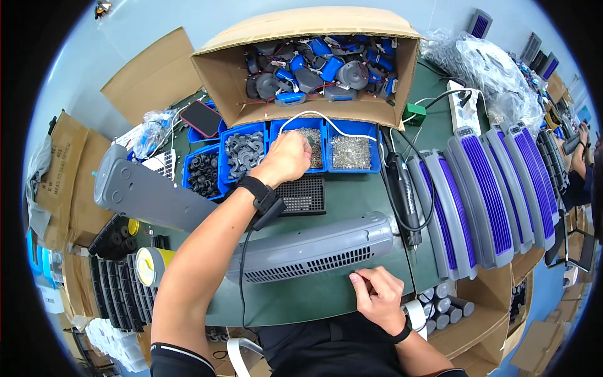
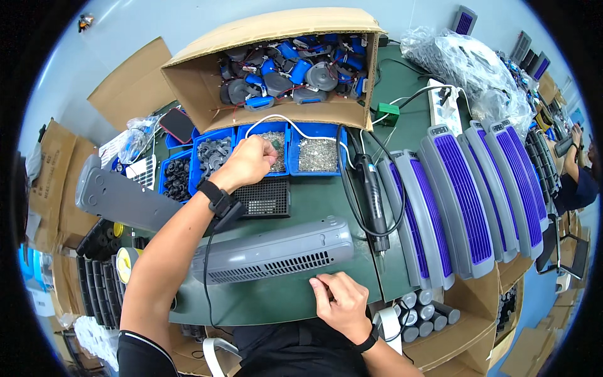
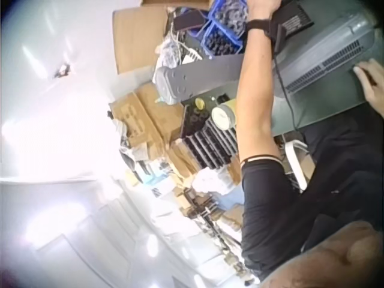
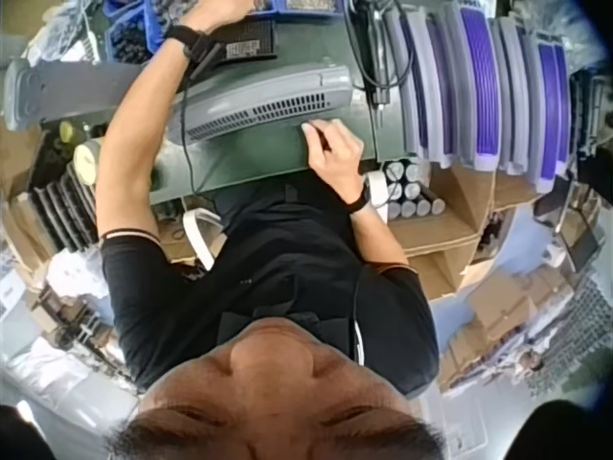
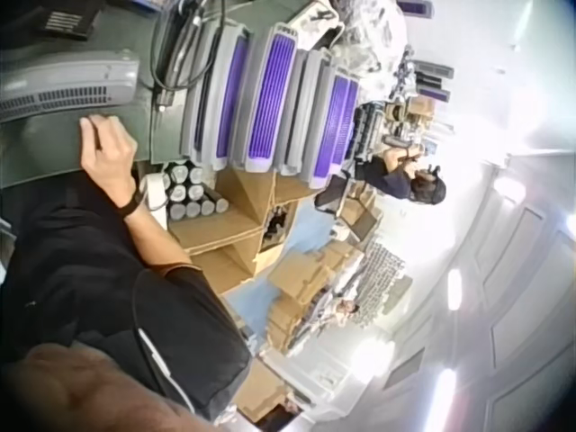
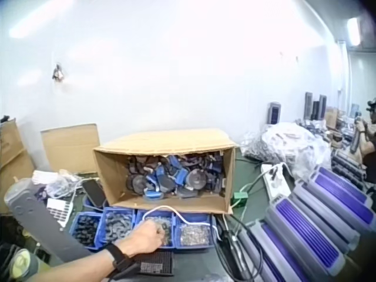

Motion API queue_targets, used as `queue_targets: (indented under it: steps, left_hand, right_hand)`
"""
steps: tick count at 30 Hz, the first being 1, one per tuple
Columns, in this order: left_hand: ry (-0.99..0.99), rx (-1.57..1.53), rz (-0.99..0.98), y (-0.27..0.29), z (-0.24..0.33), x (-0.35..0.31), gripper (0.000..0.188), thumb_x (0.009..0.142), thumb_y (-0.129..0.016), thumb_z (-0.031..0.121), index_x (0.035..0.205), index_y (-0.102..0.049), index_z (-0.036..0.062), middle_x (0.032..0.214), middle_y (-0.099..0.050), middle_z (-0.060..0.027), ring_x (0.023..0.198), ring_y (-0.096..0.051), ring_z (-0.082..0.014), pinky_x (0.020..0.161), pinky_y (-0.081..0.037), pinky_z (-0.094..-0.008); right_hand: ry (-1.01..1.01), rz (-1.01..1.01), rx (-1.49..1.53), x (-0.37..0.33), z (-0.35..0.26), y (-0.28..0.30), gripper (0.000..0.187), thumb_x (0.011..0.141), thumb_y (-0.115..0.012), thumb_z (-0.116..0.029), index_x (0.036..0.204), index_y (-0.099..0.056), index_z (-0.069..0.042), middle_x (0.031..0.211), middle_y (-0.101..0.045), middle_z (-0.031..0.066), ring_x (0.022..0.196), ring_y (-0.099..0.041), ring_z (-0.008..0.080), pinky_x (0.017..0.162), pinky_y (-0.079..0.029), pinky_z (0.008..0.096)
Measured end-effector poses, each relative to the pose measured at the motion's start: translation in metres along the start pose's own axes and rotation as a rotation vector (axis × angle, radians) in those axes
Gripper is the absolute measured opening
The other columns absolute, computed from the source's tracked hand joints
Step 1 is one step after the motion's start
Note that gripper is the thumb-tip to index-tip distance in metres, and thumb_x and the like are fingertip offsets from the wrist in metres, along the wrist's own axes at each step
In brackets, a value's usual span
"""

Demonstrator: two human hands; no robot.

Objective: The person assembles a grey and purple electronic device, likely a mosquito killer lamp, at a workbench. They use a power drill to secure screws, connect internal wires, and fit the casing components together. The process is repeated for a second unit.

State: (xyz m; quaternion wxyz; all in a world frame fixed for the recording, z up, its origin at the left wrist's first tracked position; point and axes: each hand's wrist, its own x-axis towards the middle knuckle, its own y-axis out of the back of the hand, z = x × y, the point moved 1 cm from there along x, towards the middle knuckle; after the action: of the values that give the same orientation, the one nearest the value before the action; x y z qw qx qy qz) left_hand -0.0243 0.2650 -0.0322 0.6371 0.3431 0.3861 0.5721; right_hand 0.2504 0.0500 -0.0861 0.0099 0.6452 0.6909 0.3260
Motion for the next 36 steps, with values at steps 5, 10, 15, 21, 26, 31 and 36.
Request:
queue_targets:
  steps: [5, 10, 15, 21, 26, 31, 36]
  left_hand:
    - [0.016, -0.091, -0.055, -0.003, 0.010, -0.003, 0.014, 0.091, -0.076, 0.005, 0.101, -0.078, -0.0052, 0.098, -0.080, -0.0192, 0.091, -0.077, -0.0251, 0.082, -0.060, -0.0389]
    - [0.001, -0.095, -0.034, 0.002, 0.004, -0.005, 0.013, 0.091, -0.075, 0.002, 0.102, -0.081, -0.0022, 0.098, -0.081, -0.0176, 0.093, -0.078, -0.0252, 0.086, -0.060, -0.0385]
    - [0.005, -0.114, -0.042, 0.006, 0.001, -0.007, 0.019, 0.093, -0.072, -0.001, 0.109, -0.081, -0.0025, 0.104, -0.081, -0.0192, 0.099, -0.078, -0.0250, 0.090, -0.060, -0.0379]
    - [-0.012, -0.189, -0.067, 0.005, 0.004, -0.009, 0.016, 0.092, -0.073, 0.001, 0.106, -0.080, -0.0041, 0.100, -0.081, -0.0173, 0.094, -0.077, -0.0226, 0.087, -0.060, -0.0369]
    - [-0.030, -0.199, -0.098, 0.000, -0.001, -0.004, 0.012, 0.093, -0.074, 0.002, 0.101, -0.079, -0.0050, 0.090, -0.079, -0.0127, 0.084, -0.073, -0.0178, 0.080, -0.059, -0.0342]
    - [-0.018, -0.234, -0.026, -0.003, -0.008, -0.004, 0.011, 0.094, -0.073, 0.001, 0.101, -0.078, -0.0053, 0.087, -0.077, -0.0108, 0.082, -0.071, -0.0153, 0.076, -0.057, -0.0330]
    - [-0.001, -0.233, 0.003, -0.003, -0.005, -0.005, 0.013, 0.096, -0.071, 0.002, 0.103, -0.077, -0.0057, 0.088, -0.076, -0.0103, 0.083, -0.069, -0.0146, 0.076, -0.056, -0.0326]
  right_hand:
    - [0.037, -0.006, -0.019, 0.002, -0.002, 0.000, 0.013, 0.085, -0.083, 0.000, 0.088, -0.071, -0.004, 0.071, -0.065, 0.0051, 0.050, -0.057, 0.0190, 0.048, -0.044, 0.0327]
    - [0.050, 0.006, -0.007, 0.001, -0.001, 0.000, 0.010, 0.086, -0.082, 0.000, 0.086, -0.073, -0.002, 0.071, -0.065, 0.0060, 0.049, -0.056, 0.0169, 0.047, -0.042, 0.0310]
    - [0.061, 0.009, -0.013, 0.001, 0.000, 0.000, 0.010, 0.086, -0.082, 0.000, 0.086, -0.072, -0.002, 0.071, -0.065, 0.0058, 0.050, -0.056, 0.0172, 0.047, -0.042, 0.0309]
    - [0.063, 0.013, -0.020, 0.001, 0.000, 0.000, 0.012, 0.084, -0.083, 0.000, 0.087, -0.072, -0.004, 0.071, -0.065, 0.0043, 0.052, -0.058, 0.0198, 0.049, -0.045, 0.0328]
    - [0.060, -0.005, -0.033, 0.002, -0.003, 0.002, 0.012, 0.084, -0.083, -0.001, 0.087, -0.072, -0.004, 0.071, -0.065, 0.0049, 0.053, -0.059, 0.0206, 0.051, -0.046, 0.0332]
    - [0.074, 0.006, -0.028, 0.003, -0.001, 0.002, 0.013, 0.084, -0.083, -0.001, 0.088, -0.071, -0.004, 0.071, -0.065, 0.0049, 0.054, -0.059, 0.0211, 0.050, -0.046, 0.0335]
    - [0.073, 0.000, -0.043, 0.001, 0.000, 0.002, 0.012, 0.084, -0.083, -0.001, 0.087, -0.072, -0.004, 0.071, -0.064, 0.0050, 0.054, -0.059, 0.0214, 0.050, -0.046, 0.0341]
